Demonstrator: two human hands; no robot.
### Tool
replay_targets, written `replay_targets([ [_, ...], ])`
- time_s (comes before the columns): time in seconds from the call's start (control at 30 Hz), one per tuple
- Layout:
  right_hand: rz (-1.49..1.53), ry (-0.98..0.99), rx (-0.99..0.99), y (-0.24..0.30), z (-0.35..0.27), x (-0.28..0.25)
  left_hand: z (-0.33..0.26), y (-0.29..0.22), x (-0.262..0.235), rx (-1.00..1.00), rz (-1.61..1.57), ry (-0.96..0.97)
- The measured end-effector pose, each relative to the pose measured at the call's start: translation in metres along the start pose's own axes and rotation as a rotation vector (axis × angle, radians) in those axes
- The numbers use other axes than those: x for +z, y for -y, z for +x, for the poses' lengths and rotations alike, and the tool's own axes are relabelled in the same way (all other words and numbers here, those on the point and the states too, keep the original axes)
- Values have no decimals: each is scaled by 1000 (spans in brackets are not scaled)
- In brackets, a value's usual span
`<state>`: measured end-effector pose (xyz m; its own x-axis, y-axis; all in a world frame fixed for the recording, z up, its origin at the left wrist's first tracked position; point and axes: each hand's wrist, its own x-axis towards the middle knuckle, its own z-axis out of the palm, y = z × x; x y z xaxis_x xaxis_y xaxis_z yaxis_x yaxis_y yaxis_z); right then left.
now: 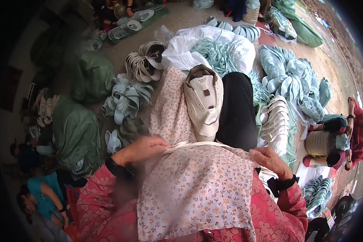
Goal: Lacing a white athletic shoe in a manufacturing or assembly setting.
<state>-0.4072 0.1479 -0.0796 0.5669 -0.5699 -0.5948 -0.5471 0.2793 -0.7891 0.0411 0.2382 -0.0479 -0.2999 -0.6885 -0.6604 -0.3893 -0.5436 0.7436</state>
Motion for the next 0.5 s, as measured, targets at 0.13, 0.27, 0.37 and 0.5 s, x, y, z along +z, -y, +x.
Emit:
replay_targets([
  [0.13,-140,-216,-236,-4,-8,-28,5,-4,-27,423,609,-221],
  [0.27,-364,-317,-336,8,-9,-46,-3,-23,-37,284,538,-298],
  [0.37,-109,-380,-281,12,-18,-52,-9,-37,-47,256,639,-267],
  [0.5,340,-476,-384,65,-43,-48,-6,-47,-38,408,929,-347],
])
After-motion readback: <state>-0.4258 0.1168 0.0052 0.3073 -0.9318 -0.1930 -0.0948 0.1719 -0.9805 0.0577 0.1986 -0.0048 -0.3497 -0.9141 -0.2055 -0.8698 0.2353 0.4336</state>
